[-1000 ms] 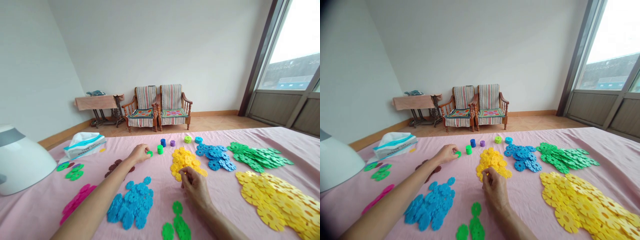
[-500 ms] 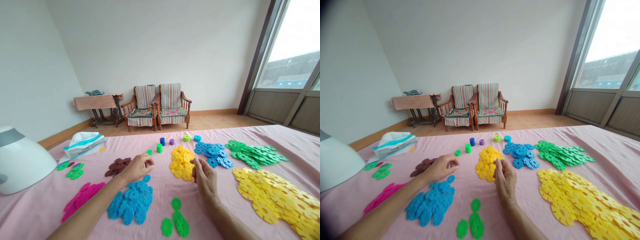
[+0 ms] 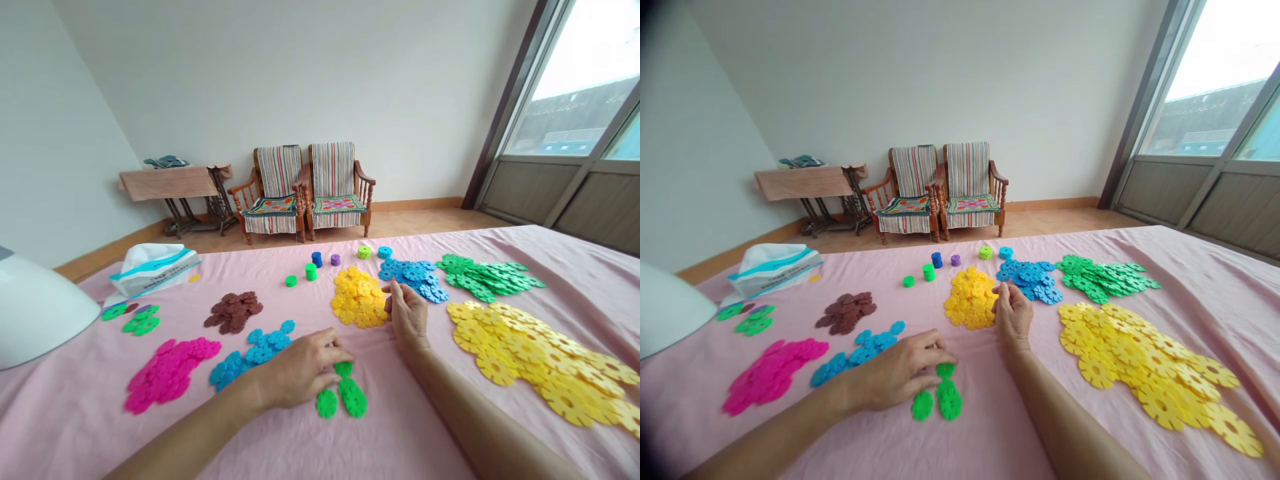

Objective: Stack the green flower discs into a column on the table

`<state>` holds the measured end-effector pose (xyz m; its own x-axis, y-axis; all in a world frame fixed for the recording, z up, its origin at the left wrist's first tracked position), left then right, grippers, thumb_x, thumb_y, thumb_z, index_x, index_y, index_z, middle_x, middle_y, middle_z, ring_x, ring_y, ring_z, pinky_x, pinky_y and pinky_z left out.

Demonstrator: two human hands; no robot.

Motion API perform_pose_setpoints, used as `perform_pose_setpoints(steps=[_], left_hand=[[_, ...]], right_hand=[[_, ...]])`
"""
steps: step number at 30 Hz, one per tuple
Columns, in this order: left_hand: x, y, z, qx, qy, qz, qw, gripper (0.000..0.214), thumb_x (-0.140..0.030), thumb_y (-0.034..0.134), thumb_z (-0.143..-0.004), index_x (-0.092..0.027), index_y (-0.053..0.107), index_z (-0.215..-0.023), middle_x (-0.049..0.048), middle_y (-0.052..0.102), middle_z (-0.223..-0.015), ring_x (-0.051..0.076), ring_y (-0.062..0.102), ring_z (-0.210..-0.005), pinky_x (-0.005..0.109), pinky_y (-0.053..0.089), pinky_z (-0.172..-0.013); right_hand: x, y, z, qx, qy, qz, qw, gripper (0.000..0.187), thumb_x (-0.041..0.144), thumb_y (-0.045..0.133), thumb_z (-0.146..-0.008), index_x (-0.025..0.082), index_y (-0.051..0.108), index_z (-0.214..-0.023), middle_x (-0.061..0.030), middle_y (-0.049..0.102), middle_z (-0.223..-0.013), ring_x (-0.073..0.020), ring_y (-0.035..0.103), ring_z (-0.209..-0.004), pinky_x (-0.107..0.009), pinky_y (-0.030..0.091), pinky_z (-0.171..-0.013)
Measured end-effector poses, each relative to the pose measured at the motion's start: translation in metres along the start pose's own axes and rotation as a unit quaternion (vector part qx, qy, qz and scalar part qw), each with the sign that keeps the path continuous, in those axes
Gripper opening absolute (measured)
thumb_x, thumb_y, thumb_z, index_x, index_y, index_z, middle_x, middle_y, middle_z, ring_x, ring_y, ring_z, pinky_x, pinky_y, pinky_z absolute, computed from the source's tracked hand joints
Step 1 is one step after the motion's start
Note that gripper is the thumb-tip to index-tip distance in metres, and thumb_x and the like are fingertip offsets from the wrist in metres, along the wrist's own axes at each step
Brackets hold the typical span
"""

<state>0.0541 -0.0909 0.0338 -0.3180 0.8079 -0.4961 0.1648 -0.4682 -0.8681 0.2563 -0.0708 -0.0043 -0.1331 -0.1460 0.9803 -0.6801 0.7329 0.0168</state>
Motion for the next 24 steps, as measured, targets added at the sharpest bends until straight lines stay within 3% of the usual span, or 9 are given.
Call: perform_pose_setpoints(steps=[7, 14, 24], left_hand=[[-0.003, -0.001, -0.005, -0.011, 0.009, -0.005, 1.000, 0.023, -0.010, 0.058, -0.076, -0.021, 0.058, -0.096, 0.0030, 0.054, -0.093, 0.017, 0.053, -0.090, 0.026, 0.044, -0.078], [0.011, 0.001, -0.004, -0.029, -0.035, 0.030, 0.999, 0.025, -0.009, 0.062, -0.062, -0.019, 0.055, -0.084, 0.0001, 0.051, -0.084, 0.011, 0.049, -0.068, 0.019, 0.042, -0.059], [0.017, -0.003, 0.001, -0.077, -0.052, 0.059, 0.994, 0.024, -0.011, 0.062, -0.057, -0.017, 0.054, -0.078, -0.0010, 0.053, -0.078, 0.009, 0.048, -0.062, 0.019, 0.041, -0.055]], right_hand=[[-0.002, 0.004, 0.002, 0.022, -0.011, 0.024, 0.999, 0.042, 0.054, 0.048, -0.079, 0.013, 0.061, -0.075, 0.0046, 0.044, -0.045, -0.0093, 0.040, -0.038, -0.019, 0.031, -0.038], [-0.003, 0.005, 0.002, 0.031, -0.016, 0.038, 0.999, 0.045, 0.055, 0.049, -0.078, 0.012, 0.062, -0.076, 0.0035, 0.046, -0.046, -0.0095, 0.040, -0.038, -0.019, 0.030, -0.037], [-0.005, 0.006, 0.000, 0.036, -0.028, 0.055, 0.997, 0.045, 0.056, 0.048, -0.078, 0.013, 0.063, -0.075, 0.0030, 0.048, -0.045, -0.0100, 0.041, -0.037, -0.020, 0.031, -0.038]])
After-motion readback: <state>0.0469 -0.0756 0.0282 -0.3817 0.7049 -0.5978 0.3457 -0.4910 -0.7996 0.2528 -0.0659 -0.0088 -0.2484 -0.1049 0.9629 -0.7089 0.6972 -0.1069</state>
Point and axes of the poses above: each hand's wrist, its own z-axis away from the middle knuckle, its own y-axis out of the palm, x = y × z, the point moved 8 cm from there along -z, towards the middle knuckle
